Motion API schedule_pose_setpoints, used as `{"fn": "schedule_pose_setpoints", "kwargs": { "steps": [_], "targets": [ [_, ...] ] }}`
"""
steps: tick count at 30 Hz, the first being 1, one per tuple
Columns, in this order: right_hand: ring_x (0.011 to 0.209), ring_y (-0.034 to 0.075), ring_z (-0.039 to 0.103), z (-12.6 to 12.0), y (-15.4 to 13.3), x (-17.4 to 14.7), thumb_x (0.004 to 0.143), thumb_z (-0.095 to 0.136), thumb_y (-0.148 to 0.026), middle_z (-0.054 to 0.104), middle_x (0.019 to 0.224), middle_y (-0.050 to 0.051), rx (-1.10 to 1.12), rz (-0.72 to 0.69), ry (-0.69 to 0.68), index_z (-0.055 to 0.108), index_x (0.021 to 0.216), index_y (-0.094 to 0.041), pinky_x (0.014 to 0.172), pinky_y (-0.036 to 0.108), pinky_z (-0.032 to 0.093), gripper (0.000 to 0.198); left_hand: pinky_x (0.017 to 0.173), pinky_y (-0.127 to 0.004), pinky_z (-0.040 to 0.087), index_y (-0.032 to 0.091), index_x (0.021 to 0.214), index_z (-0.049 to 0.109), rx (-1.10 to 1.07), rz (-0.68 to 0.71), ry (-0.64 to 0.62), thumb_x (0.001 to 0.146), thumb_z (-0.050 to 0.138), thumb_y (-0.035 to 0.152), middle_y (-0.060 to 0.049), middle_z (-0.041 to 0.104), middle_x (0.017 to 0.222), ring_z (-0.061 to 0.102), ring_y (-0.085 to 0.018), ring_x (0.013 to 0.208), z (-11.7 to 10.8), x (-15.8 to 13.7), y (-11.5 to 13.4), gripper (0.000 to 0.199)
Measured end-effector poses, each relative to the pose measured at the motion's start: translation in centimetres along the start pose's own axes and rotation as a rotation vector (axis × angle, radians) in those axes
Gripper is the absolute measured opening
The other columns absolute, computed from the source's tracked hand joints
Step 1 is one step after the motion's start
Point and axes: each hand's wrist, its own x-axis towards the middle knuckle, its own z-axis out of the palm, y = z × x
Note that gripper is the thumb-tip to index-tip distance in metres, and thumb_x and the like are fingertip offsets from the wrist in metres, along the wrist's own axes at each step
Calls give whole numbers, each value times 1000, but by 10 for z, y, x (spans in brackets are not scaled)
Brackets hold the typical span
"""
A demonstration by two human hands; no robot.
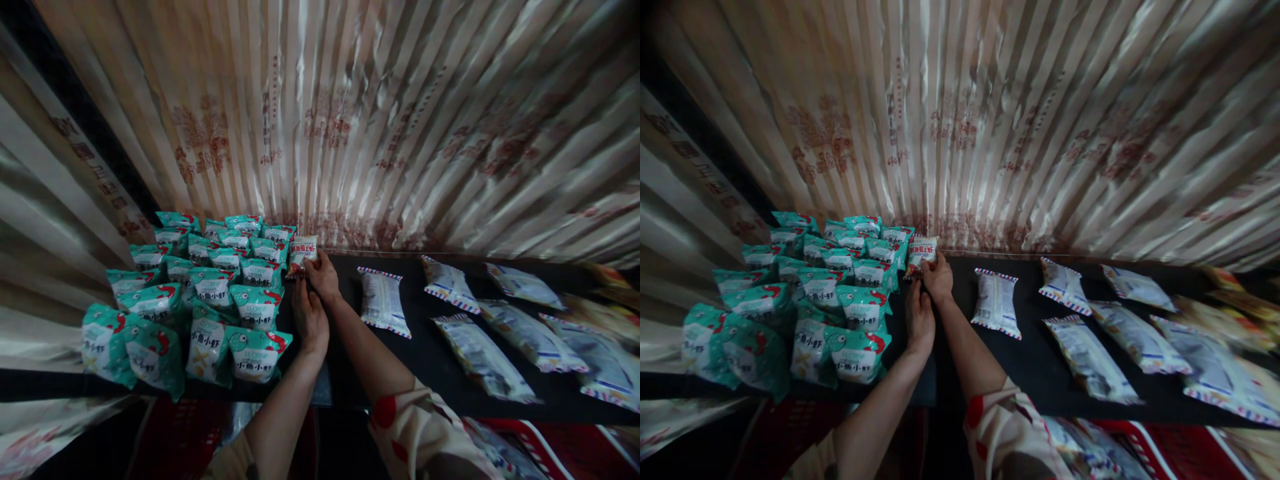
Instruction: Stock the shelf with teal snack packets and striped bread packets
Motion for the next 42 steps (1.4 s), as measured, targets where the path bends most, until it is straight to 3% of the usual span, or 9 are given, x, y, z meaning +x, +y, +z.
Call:
{"fn": "schedule_pose_setpoints", "kwargs": {
  "steps": [5,11,17,24,31,34,37,40,42],
  "targets": [
    [91,22,60,2,-1,-3,79,55,-38,65,100,9,-76,9,12,51,126,-17,84,34,45,52,113,-36,26,11,124,53,5,-11,-19,85,37,18,-13,47,138,38,-19,132,-5,-2,0,43],
    [97,25,58,6,-3,-5,80,53,-37,63,105,13,-97,1,38,48,129,-13,88,37,44,54,113,-38,25,16,120,56,-30,-26,-60,84,38,19,-9,50,136,39,-20,131,-13,-19,5,40],
    [112,27,52,-10,-4,-26,80,50,-39,58,119,19,4,-77,151,50,125,-6,99,41,37,56,110,-36,30,16,116,58,-31,-11,-95,84,38,19,-11,52,133,43,-21,128,-22,-43,11,38],
    [110,23,55,-44,1,-107,81,47,-45,55,124,15,309,41,163,51,124,-13,95,37,41,53,104,-36,38,17,111,60,-65,89,-170,80,38,13,-12,59,121,54,-21,115,-43,-90,3,37],
    [105,22,58,-59,-32,-216,78,57,-49,59,121,10,631,241,130,55,114,-22,90,34,46,44,97,-37,44,24,97,69,-129,74,-348,75,49,18,-10,67,106,60,-25,105,-116,-156,-37,30],
    [84,17,63,-55,-48,-259,71,67,-47,67,103,7,844,374,117,60,106,-23,73,27,50,42,95,-38,45,22,85,71,-190,-150,-290,73,57,27,-9,68,103,61,-26,102,-150,-168,-58,19],
    [55,10,57,-41,-57,-296,63,76,-43,68,75,2,1149,583,-73,64,94,-18,47,19,43,41,79,-34,52,17,77,68,-414,-548,-208,68,66,31,-9,70,87,65,-25,87,-176,-163,-63,17],
    [46,7,56,-23,-59,-323,59,80,-30,65,60,2,1366,959,-345,65,76,-11,41,14,39,30,66,-30,52,13,73,64,-717,-893,-217,74,60,32,-8,68,71,66,-21,70,-193,-157,-54,19],
    [46,6,58,-12,-56,-337,62,76,-20,65,57,2,1439,1185,-391,62,66,-10,43,12,40,17,67,-27,51,11,74,65,-801,-956,-291,75,57,28,-9,68,71,66,-19,69,-200,-157,-48,19]
  ]
}}
